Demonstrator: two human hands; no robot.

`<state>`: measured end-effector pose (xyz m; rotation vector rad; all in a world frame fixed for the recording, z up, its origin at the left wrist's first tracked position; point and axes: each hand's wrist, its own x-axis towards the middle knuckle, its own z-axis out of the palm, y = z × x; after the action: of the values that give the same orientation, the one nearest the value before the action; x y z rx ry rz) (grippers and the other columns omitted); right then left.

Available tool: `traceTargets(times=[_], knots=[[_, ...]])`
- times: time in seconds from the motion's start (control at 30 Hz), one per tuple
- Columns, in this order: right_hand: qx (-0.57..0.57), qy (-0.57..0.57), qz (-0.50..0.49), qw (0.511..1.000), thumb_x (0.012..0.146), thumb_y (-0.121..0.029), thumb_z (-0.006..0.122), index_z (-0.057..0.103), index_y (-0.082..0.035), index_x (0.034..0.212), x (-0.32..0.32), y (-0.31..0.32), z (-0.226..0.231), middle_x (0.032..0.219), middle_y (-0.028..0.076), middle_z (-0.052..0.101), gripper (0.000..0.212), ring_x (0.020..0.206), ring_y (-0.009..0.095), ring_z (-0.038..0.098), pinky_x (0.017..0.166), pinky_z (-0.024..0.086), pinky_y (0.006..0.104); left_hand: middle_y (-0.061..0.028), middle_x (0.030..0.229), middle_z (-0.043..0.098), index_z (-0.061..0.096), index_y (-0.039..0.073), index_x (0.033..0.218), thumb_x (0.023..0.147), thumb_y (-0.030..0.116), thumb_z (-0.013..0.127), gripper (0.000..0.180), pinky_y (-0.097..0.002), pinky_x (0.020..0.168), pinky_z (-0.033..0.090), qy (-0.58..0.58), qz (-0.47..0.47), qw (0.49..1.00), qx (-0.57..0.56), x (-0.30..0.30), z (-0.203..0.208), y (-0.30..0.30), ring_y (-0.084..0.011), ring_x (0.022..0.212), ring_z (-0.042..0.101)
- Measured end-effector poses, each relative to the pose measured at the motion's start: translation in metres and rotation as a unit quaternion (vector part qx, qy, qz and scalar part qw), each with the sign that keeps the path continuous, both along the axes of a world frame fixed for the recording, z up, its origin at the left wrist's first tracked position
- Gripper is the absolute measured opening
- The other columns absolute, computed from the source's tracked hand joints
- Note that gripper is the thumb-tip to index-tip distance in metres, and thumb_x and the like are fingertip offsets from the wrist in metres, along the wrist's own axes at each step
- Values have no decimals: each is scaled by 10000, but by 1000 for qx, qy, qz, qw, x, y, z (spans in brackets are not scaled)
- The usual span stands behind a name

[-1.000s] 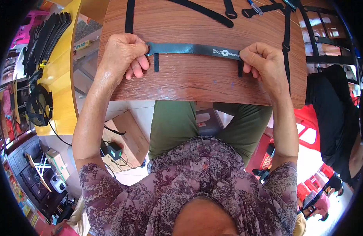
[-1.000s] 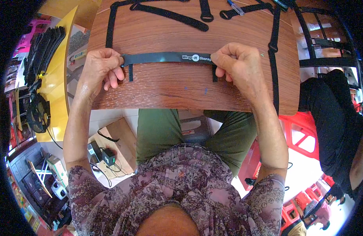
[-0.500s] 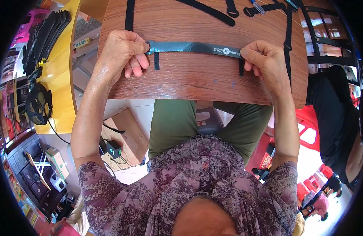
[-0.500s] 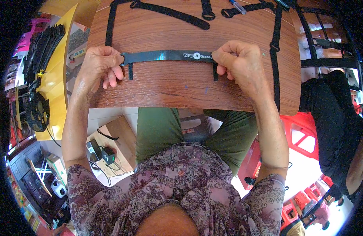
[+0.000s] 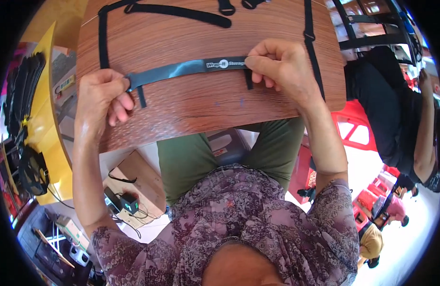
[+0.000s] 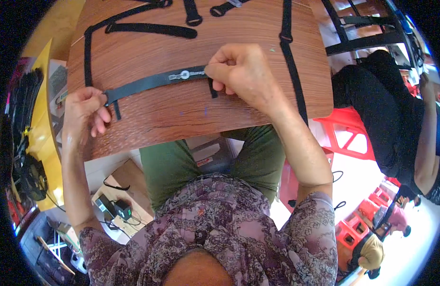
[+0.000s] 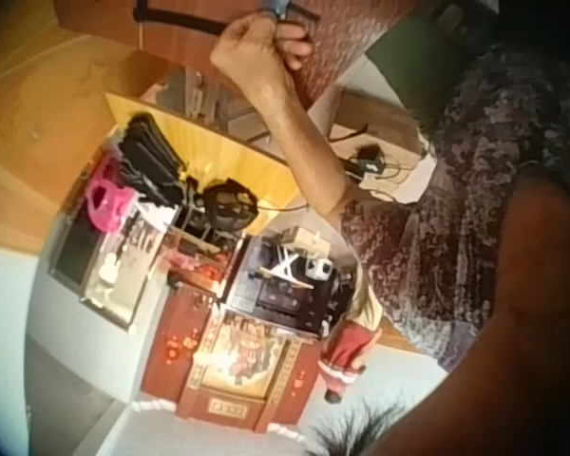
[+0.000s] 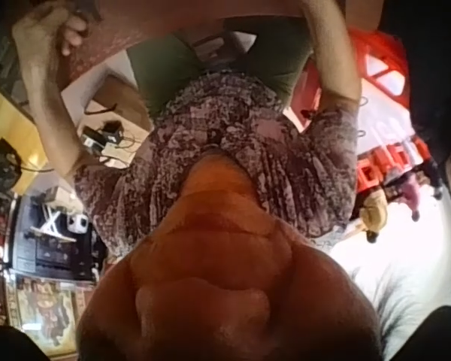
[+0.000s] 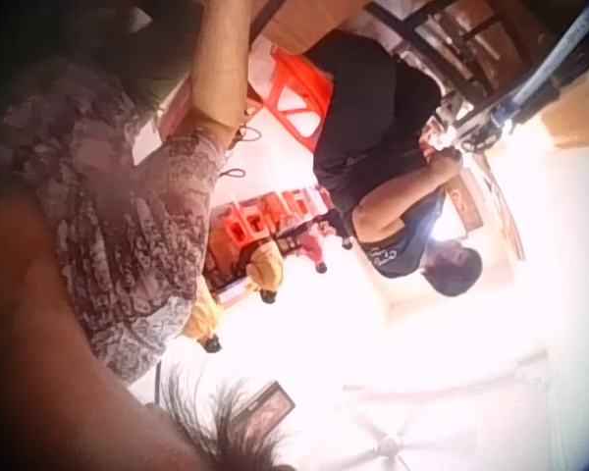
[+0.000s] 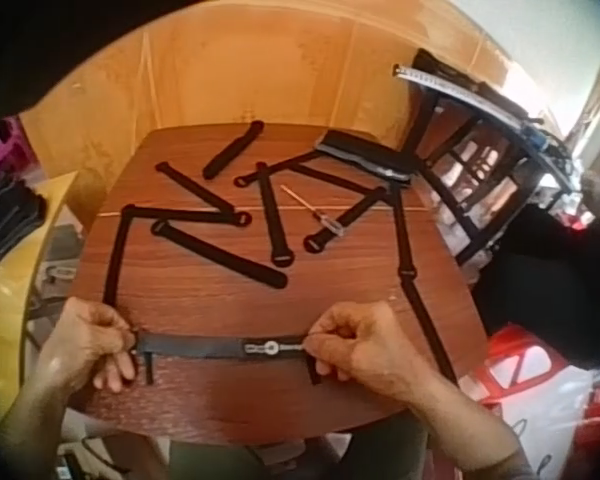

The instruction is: Organize and align black storage straps on a table for inspection or packaging.

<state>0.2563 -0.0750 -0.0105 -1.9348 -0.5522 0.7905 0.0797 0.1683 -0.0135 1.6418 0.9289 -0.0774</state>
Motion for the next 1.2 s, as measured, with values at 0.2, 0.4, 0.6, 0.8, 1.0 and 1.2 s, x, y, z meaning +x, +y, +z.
traceTargets(times=[0.2, 0.4, 0.6, 0.8, 1.0, 1.2], knots=[[10, 4, -15, 1000, 772, -91, 622, 626, 20, 751, 4, -3, -3, 571, 44, 596, 113, 457, 61, 494, 412, 385, 198, -72, 525, 573, 552, 10, 783, 838, 116, 537, 121, -186, 251, 291, -6, 15, 1000, -2, 3, -3, -2, -92, 310, 473], [0, -38, -22, 999, 763, -101, 626, 632, 19, 708, 10, 3, -6, 551, 46, 593, 132, 459, 69, 511, 415, 397, 209, -67, 520, 572, 550, 13, 785, 838, 120, 543, 120, -185, 249, 289, -6, 16, 1000, -3, 3, -3, -2, -90, 306, 471], [-40, -61, -3, 997, 761, -107, 597, 633, 23, 699, 12, 4, -8, 545, 48, 595, 149, 466, 73, 523, 430, 419, 225, -67, 518, 571, 549, 15, 781, 835, 122, 546, 120, -185, 248, 291, -10, 19, 1000, -3, 1, -4, -2, -93, 307, 473], [-51, -72, 6, 996, 764, -109, 584, 632, 29, 715, 15, 5, -8, 554, 46, 603, 154, 469, 73, 525, 442, 427, 222, -88, 532, 581, 566, -19, 778, 827, 93, 543, 124, -177, 249, 307, -13, 15, 1000, -3, 4, -1, -2, -100, 325, 501], [-63, -87, 9, 994, 802, -107, 608, 637, 7, 782, 13, 5, -8, 573, 28, 586, 119, 442, 31, 455, 402, 340, 163, -86, 530, 580, 568, -19, 778, 824, 101, 537, 132, -180, 249, 308, -4, 9, 1000, 2, 4, -3, 0, -101, 326, 501], [-64, -78, 2, 995, 765, -91, 583, 628, 27, 727, 13, 4, -5, 556, 52, 599, 132, 477, 80, 533, 442, 437, 227, -78, 519, 574, 554, 9, 755, 820, 112, 534, 124, -181, 246, 292, -4, 12, 1000, 7, 4, -2, -3, -96, 317, 488]])
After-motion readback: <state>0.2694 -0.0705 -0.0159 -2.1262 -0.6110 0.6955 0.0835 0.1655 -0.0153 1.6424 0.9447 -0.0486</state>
